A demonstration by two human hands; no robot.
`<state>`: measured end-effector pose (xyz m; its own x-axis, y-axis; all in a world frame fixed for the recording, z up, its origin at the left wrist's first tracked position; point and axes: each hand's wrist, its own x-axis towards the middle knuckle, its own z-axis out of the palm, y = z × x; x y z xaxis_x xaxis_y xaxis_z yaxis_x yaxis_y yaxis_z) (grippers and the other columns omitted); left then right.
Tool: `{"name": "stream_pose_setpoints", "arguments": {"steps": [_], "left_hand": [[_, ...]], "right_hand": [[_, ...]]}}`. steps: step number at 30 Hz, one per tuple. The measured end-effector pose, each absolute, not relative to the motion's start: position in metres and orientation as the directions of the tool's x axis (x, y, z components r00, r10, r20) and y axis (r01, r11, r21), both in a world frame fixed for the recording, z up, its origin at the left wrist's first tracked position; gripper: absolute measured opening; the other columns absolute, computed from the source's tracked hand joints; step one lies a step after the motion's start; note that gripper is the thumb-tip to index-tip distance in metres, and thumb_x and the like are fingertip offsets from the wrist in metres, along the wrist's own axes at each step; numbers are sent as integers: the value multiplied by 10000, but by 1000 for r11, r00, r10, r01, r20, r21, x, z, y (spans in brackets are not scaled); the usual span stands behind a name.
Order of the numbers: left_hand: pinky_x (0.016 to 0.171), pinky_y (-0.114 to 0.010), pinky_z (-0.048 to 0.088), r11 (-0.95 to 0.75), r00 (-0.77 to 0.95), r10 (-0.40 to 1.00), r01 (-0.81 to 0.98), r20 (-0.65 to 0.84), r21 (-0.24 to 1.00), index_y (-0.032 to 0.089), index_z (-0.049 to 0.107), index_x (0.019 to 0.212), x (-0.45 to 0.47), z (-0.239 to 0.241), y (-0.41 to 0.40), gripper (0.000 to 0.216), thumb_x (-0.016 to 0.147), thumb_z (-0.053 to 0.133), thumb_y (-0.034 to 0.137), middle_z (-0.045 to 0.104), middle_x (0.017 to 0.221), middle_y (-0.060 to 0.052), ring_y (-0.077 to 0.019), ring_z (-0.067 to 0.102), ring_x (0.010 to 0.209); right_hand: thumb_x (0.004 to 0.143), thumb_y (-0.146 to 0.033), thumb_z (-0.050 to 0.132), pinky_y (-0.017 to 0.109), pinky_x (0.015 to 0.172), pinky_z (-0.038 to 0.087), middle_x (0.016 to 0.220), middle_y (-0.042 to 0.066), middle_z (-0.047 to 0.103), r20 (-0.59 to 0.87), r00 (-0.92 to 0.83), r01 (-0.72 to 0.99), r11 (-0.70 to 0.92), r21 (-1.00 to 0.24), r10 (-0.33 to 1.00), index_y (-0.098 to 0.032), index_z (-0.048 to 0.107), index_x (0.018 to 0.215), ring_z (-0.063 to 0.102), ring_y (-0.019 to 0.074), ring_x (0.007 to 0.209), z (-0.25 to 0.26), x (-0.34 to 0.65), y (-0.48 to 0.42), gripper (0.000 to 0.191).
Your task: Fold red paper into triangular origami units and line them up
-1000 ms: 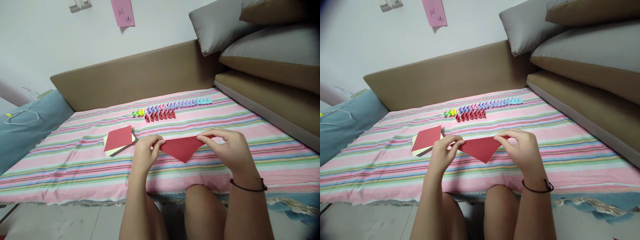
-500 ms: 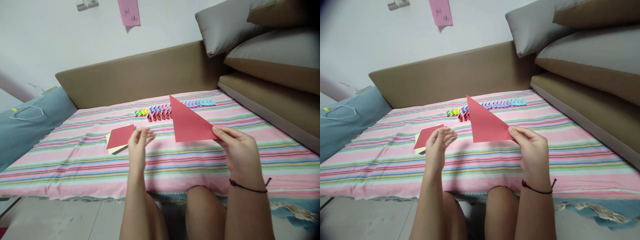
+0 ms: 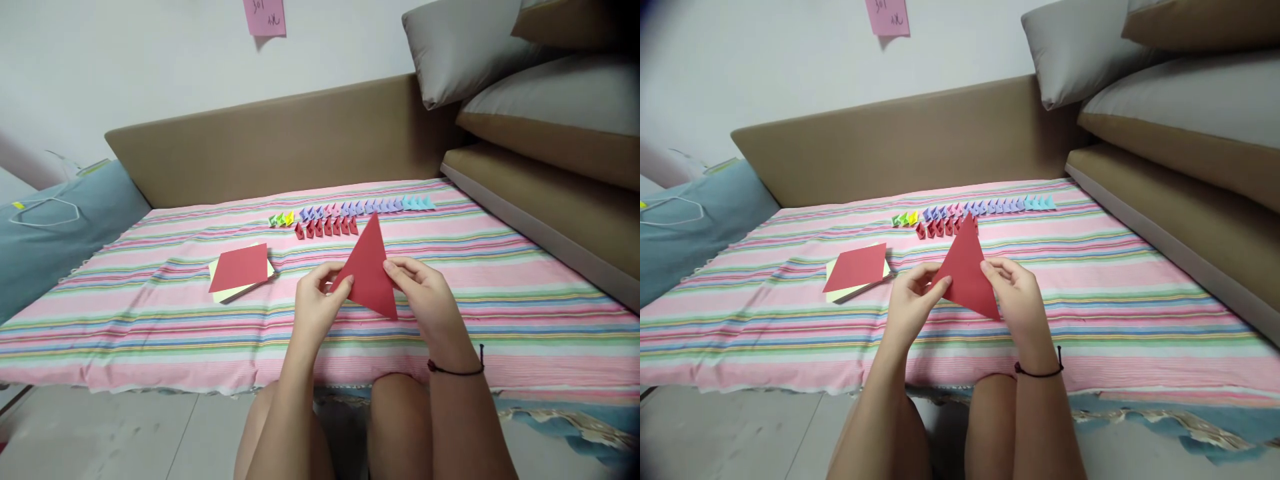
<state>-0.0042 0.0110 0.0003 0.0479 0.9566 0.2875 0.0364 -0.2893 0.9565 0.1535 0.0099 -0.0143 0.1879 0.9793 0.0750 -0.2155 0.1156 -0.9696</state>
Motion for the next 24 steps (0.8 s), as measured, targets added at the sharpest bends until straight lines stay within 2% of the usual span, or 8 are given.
{"name": "stream_pose_setpoints", "arguments": {"steps": [5,7,9,12,15,17,20,24], "left_hand": [[719,-274,508,-248,179,934,-301,310,921,192,640,1018,1,8,3,279,808,596,371,656,965,-81,-168,618,844],[713,-286,508,-251,177,930,-333,322,909,186,636,1019,1,9,3,304,858,512,411,648,982,-92,-172,618,846],[760,-296,503,-286,127,937,-258,326,923,183,637,1012,2,9,4,288,860,516,396,641,1027,-94,-184,611,917],[880,-300,474,-315,19,947,-140,321,939,204,609,1071,6,7,7,311,798,617,352,595,1184,-84,-203,546,1107],[865,-276,496,-227,-31,974,-195,226,954,227,552,1148,6,9,8,454,728,690,331,582,1218,-70,-182,583,1065],[682,-250,551,-110,2,993,-253,114,961,235,523,1154,5,12,6,504,696,710,332,642,1078,-50,-136,659,784],[379,-175,471,-16,-3,1000,-269,16,963,225,523,1072,3,18,1,500,637,747,328,664,829,9,-48,529,400],[313,-121,411,-76,-80,995,-286,55,955,203,530,958,5,23,-3,432,606,763,290,662,736,25,-20,468,340]], "right_hand": [[744,-257,668,174,523,440,654,-21,571,-36,231,-574,106,-812,972,-168,620,746,514,74,564,-15,141,13,101],[777,-183,600,127,444,380,616,-36,497,-73,74,-747,7,-665,995,-152,595,734,418,35,477,-14,138,13,53],[824,-134,487,94,409,336,607,-44,435,-67,-146,-860,-160,-484,987,-132,579,763,350,14,436,-11,136,13,110],[893,-111,307,73,393,315,611,-43,373,-25,-379,-876,-368,-311,925,-99,565,805,318,10,423,-7,128,9,272],[917,-110,227,69,372,299,612,-37,353,-5,-521,-825,-505,-254,854,-105,536,755,285,14,412,-4,115,5,349],[913,-84,232,56,370,288,617,-40,352,-11,-573,-796,-560,-232,819,-130,519,766,258,19,414,-3,105,3,325],[899,-56,274,50,362,257,611,-51,339,3,-588,-778,-565,-276,809,-168,512,808,198,38,425,-4,95,1,278],[888,-98,352,69,351,205,593,-59,328,63,-542,-783,-476,-400,838,-190,524,834,119,55,441,0,89,1,202]]}}
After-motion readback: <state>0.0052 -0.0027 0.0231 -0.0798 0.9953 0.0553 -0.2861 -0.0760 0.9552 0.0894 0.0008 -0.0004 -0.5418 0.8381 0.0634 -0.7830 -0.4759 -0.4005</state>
